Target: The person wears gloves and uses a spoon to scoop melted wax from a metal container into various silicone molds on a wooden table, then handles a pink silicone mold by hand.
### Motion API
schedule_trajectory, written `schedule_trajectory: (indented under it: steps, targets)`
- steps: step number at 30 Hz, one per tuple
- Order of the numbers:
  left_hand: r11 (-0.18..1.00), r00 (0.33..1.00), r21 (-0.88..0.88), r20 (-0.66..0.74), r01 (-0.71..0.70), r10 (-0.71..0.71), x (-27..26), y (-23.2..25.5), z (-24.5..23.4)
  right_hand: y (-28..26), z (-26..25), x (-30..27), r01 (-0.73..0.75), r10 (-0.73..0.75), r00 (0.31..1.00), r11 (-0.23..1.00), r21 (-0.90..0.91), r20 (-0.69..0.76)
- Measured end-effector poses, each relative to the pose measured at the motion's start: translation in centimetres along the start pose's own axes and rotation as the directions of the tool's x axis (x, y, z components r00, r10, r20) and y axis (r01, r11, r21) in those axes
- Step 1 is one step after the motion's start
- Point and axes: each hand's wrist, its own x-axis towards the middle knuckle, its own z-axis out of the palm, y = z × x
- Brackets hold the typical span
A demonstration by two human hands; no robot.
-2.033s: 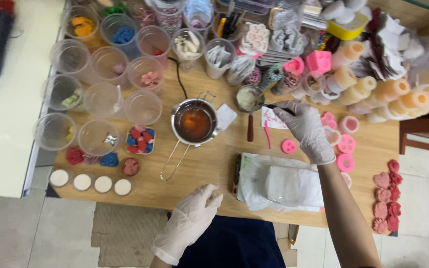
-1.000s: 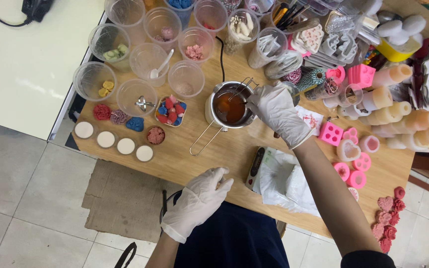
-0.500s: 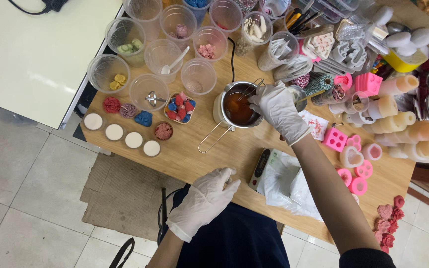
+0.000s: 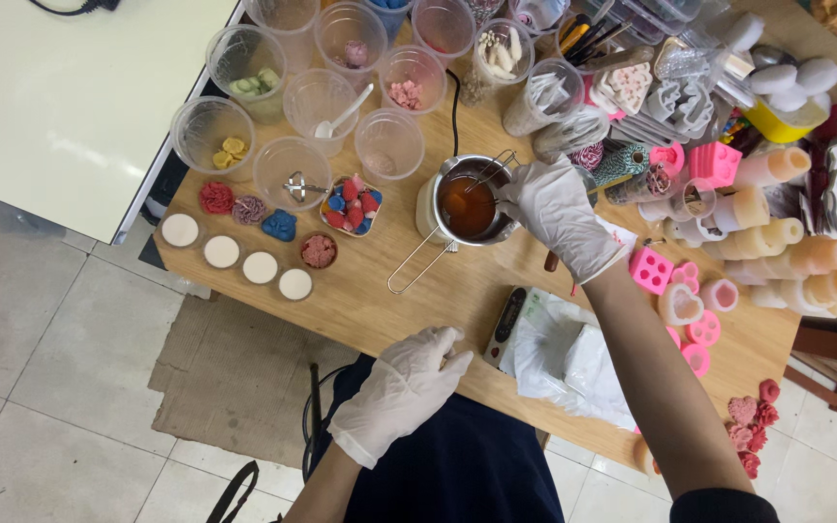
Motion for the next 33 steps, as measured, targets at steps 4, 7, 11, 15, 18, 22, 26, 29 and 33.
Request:
schedule_trajectory:
  steps: [4,7,11,15,18,22,26,29,33]
  targets:
    - [0.999,0.999,0.027,0.033,0.038,-0.039,0.1,0.1,0.2,-0.1,1.3,0.4,0.015,-0.016,1.000,0.999,-0.044,-0.012]
    - [1.000,1.000,0.021,0.022,0.022,-0.022,-0.1,0.2,0.1,0.1,2.1,1.0,0.033,-0.030,0.999,0.997,-0.068,0.040]
    - [0.999,0.998,0.021,0.047,0.032,-0.033,-0.1,0.6,-0.1,-0.5,1.9,0.6,-0.001,0.005,1.000,0.992,-0.124,0.031]
    - [0.998,0.997,0.059,0.063,0.031,-0.035,-0.2,0.7,0.0,-0.1,0.3,-0.9,-0.039,0.034,0.996,0.998,-0.052,-0.087]
    - [0.998,0.997,0.055,0.076,-0.016,0.011,-0.2,0.6,0.2,0.0,-0.8,-1.7,-0.047,0.031,0.980,0.996,-0.075,-0.196]
    - [0.997,0.996,0.072,0.091,-0.009,0.002,-0.4,0.8,0.4,-0.2,-3.1,-2.5,-0.024,-0.002,0.966,0.995,-0.095,-0.258]
    - [0.996,0.995,0.078,0.094,-0.044,0.036,-0.8,1.0,0.5,-1.0,-5.2,-2.9,-0.035,-0.022,0.952,0.983,-0.179,-0.304]
    - [0.995,0.995,0.075,0.086,-0.062,0.056,-1.0,1.2,0.5,-1.6,-6.1,-2.9,-0.006,-0.027,0.948,0.995,-0.103,-0.318]
    - [0.996,0.994,0.063,0.094,-0.064,0.057,-1.2,1.5,0.3,-2.6,-5.7,-1.8,-0.024,-0.011,0.953,0.994,-0.110,-0.303]
